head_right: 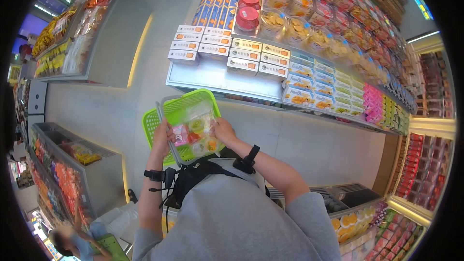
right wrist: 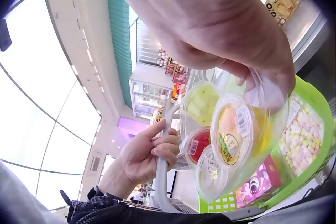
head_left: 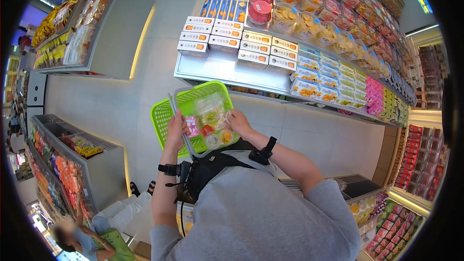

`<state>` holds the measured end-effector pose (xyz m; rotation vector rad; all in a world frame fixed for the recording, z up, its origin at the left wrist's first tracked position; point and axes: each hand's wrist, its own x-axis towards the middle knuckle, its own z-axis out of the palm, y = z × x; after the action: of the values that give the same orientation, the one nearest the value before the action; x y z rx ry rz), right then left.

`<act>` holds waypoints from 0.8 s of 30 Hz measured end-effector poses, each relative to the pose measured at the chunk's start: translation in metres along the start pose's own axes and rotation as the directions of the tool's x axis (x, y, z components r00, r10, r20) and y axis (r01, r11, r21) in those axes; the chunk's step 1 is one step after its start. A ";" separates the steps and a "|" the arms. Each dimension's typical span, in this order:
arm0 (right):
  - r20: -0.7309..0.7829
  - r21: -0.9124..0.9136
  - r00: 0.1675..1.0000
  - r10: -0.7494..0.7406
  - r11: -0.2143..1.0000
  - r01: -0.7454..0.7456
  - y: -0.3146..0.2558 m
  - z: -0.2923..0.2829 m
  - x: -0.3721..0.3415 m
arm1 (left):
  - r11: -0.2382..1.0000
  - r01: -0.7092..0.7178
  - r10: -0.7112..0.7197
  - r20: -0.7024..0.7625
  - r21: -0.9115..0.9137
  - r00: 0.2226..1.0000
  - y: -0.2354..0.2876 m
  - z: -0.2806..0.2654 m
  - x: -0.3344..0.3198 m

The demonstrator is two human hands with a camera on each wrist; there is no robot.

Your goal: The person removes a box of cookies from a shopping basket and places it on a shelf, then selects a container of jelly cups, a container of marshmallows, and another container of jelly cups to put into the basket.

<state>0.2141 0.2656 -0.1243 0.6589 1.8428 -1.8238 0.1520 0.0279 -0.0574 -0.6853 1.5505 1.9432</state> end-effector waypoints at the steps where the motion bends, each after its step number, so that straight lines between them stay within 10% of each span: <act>1: -0.002 0.000 1.000 -0.003 1.000 0.003 -0.002 -0.002 -0.001 | 1.000 -0.003 0.003 0.004 0.005 1.000 0.001 0.002 0.001; 24: -0.044 0.269 0.996 0.081 0.961 -0.067 -0.036 -0.052 -0.042 | 0.989 0.100 -0.099 -0.022 0.110 0.995 -0.035 -0.003 0.046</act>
<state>0.2242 0.3169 -0.0691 0.8700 1.5946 -2.0420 0.1441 0.0357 -0.1140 -0.7189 1.5901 1.7688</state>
